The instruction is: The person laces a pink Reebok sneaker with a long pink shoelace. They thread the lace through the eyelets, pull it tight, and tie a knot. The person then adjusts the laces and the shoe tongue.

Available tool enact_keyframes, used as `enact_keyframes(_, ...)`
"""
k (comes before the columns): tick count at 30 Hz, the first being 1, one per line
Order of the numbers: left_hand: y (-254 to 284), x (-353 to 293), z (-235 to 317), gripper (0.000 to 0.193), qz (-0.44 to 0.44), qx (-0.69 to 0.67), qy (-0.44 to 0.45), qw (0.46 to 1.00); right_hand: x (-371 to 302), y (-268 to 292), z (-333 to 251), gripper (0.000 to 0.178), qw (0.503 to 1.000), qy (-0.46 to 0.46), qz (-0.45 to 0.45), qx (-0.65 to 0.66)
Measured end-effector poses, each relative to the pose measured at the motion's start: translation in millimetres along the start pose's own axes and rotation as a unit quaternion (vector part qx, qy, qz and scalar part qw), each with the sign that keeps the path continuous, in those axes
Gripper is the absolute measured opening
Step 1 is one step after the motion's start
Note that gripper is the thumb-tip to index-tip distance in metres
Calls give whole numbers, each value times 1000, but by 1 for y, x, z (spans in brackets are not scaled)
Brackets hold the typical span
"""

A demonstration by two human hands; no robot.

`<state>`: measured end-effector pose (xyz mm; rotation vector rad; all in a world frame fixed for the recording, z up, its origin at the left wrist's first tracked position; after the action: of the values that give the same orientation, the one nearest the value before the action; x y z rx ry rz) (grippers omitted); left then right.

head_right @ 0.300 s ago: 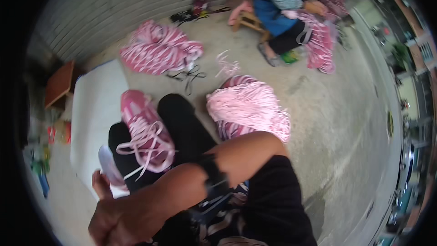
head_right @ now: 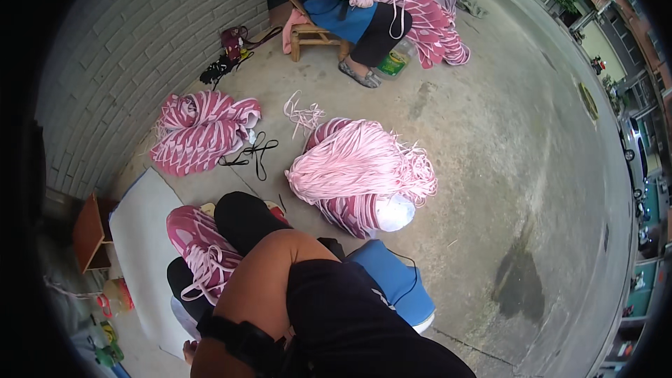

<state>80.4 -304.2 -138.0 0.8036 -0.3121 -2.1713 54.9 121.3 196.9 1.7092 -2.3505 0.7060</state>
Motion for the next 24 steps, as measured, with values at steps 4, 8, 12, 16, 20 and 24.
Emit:
enact_keyframes(4,3,-24,6,26,78,26,-23,996,1,3,1,22,999,29,-20,2)
enact_keyframes(8,-2,-25,-7,27,116,56,-38,991,1,6,1,22,999,39,-31,-2)
enact_keyframes(12,-8,-19,-16,28,141,95,-75,983,-3,13,-2,22,998,51,-27,-1)
enact_keyframes(16,-11,-21,-21,31,151,120,-104,976,-2,16,0,22,998,48,-39,-2)
enact_keyframes(20,-1,-12,-23,35,129,136,-155,970,7,17,-1,23,997,59,-53,3)
enact_keyframes(24,5,-1,-31,43,71,71,-78,992,9,15,4,23,996,58,-62,14)
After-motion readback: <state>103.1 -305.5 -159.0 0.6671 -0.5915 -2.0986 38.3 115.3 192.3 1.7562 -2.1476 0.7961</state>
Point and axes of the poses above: each hand's wrist, its own x-axis towards the middle knuckle, its own y-axis out of the back of the hand, z = x × y, the point moved 5 cm from there along x, towards the middle knuckle, and after that the axes turned 4 degrees about x, right-handed, at the moved point
